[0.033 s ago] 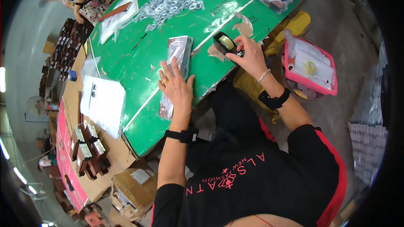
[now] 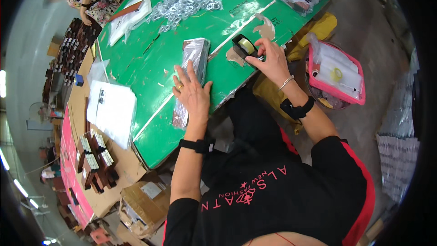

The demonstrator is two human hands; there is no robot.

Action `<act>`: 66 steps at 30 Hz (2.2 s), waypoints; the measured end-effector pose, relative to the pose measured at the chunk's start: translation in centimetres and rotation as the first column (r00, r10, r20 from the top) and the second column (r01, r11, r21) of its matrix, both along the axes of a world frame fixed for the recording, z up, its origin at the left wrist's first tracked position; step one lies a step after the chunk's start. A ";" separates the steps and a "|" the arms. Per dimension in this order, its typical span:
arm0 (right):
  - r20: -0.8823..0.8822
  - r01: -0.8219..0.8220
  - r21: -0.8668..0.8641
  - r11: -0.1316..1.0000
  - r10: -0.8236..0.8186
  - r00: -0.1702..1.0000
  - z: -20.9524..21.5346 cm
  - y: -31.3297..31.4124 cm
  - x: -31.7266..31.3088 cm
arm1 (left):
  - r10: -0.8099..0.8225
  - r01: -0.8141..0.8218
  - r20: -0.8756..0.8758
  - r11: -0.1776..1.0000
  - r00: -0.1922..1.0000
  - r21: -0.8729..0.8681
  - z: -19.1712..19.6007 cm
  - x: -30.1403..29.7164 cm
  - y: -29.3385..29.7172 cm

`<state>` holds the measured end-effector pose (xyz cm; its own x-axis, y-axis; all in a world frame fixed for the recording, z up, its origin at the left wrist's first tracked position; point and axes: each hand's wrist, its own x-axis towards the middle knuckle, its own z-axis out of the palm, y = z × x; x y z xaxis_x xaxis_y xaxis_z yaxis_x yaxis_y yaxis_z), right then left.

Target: Wrapping wooden furniture components in plastic bags and sealing them with tape for shipment.

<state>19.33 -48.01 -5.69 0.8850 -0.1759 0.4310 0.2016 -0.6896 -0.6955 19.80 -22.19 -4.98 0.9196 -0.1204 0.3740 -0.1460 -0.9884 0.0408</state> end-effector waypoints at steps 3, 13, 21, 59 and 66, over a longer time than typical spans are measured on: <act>-0.044 0.035 0.048 0.998 -0.033 0.998 -0.3 -0.3 0.4 | 0.045 -0.045 0.009 0.991 0.999 0.126 -0.4 0.1 -0.2; -0.085 0.035 0.228 0.973 -0.016 0.996 -1.0 0.4 0.8 | 0.068 -0.098 0.112 0.952 0.991 0.290 -1.7 0.5 0.2; -0.167 -0.040 0.501 0.864 0.142 0.976 -0.6 -1.9 -0.8 | 0.028 -0.068 0.168 0.969 0.985 0.239 -1.7 1.6 0.2; -0.130 -0.420 0.580 0.698 0.588 0.798 -0.4 10.6 3.8 | 0.023 -0.024 -0.009 0.996 1.000 -0.081 -1.0 -1.0 0.7; -0.199 -0.407 0.583 0.703 0.609 0.768 -2.3 11.7 5.5 | 0.036 -0.035 0.049 0.999 0.998 -0.031 -1.4 -1.0 1.1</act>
<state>24.80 -36.35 -7.94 0.9644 0.2573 0.0613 0.0916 -0.1073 -0.9900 18.78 -21.09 -6.34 0.9032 -0.0761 0.4224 -0.1136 -0.9914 0.0642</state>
